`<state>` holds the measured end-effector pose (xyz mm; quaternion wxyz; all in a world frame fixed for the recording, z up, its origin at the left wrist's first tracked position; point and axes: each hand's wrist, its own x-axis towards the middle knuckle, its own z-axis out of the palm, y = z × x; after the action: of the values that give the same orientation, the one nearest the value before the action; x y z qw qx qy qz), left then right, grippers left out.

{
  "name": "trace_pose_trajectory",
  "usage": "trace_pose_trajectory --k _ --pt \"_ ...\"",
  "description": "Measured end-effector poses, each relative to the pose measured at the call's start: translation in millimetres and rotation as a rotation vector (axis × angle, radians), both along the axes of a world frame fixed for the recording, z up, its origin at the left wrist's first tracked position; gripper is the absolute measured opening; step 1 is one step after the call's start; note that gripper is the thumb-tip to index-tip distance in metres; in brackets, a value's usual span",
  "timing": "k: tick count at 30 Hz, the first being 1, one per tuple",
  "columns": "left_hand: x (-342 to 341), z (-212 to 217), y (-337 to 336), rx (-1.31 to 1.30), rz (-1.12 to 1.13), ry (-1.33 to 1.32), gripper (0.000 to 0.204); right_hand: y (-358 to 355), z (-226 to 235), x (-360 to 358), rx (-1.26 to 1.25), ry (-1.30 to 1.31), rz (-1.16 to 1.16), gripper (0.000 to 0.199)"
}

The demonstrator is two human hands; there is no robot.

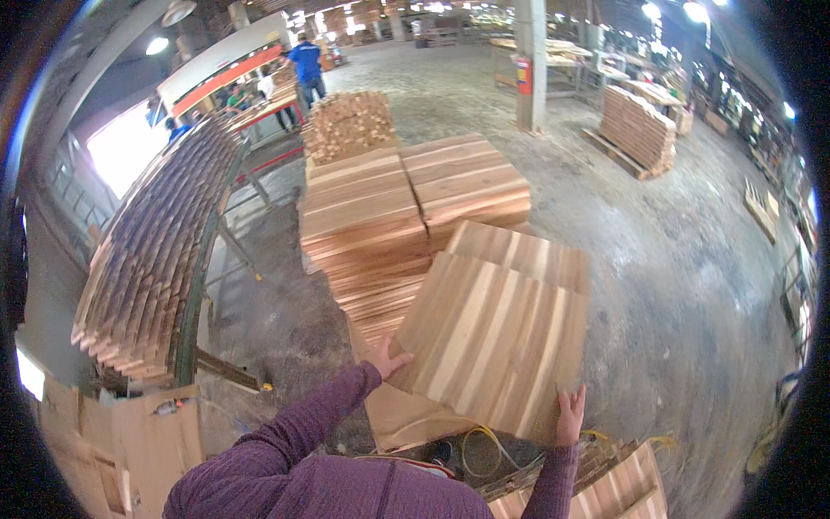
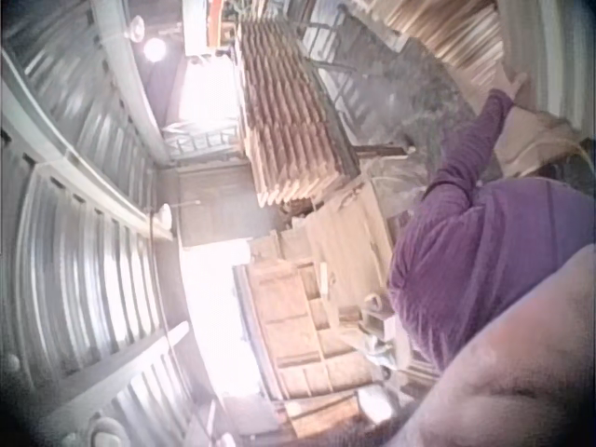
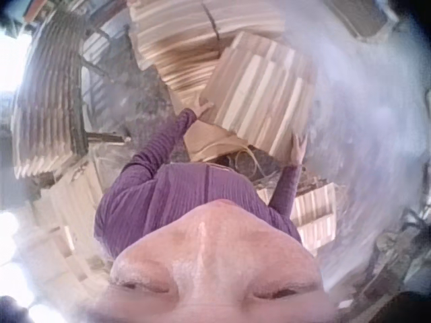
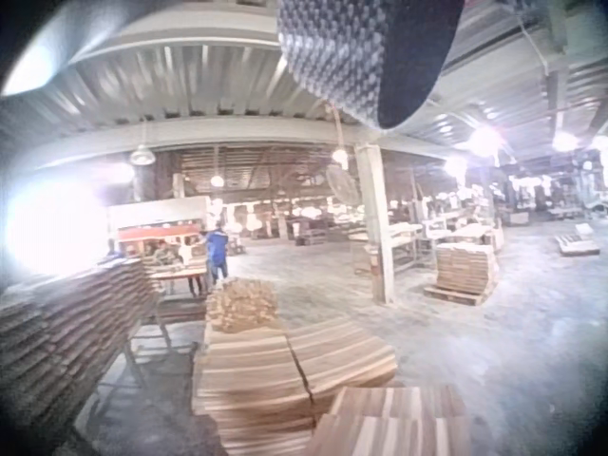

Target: The person assembles wooden frames by aligning slats and using a pneumatic drill to drive screws. They handle screws from a container, position the frame on a workbench, and stack completed frames on a pallet.

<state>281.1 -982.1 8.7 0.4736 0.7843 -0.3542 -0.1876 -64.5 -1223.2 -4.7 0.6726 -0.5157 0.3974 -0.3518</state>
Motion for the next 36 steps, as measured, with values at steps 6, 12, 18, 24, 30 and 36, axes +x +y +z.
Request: trace_pose_trajectory --k 6,12,18,24,30,36 --pt "-44 -15 114 -0.005 0.082 0.169 0.093 101 32 -28 0.444 -0.118 0.191 0.04" --pt "-71 -23 291 0.05 0.397 0.131 0.086 184 30 24 0.334 0.037 0.439 0.037" --pt "-92 12 461 -0.227 0.824 0.101 0.073 305 89 152 0.051 -0.144 0.701 0.032" --pt "-124 66 627 -0.45 1.177 -0.013 0.065 531 242 264 -0.56 -0.401 1.355 0.035" --pt "-211 189 675 -1.345 0.855 0.093 0.073 723 297 280 -1.651 -0.99 1.381 0.031" --pt "-285 181 733 -1.883 0.987 0.118 0.1 851 261 269 -2.067 -1.166 1.567 0.037"
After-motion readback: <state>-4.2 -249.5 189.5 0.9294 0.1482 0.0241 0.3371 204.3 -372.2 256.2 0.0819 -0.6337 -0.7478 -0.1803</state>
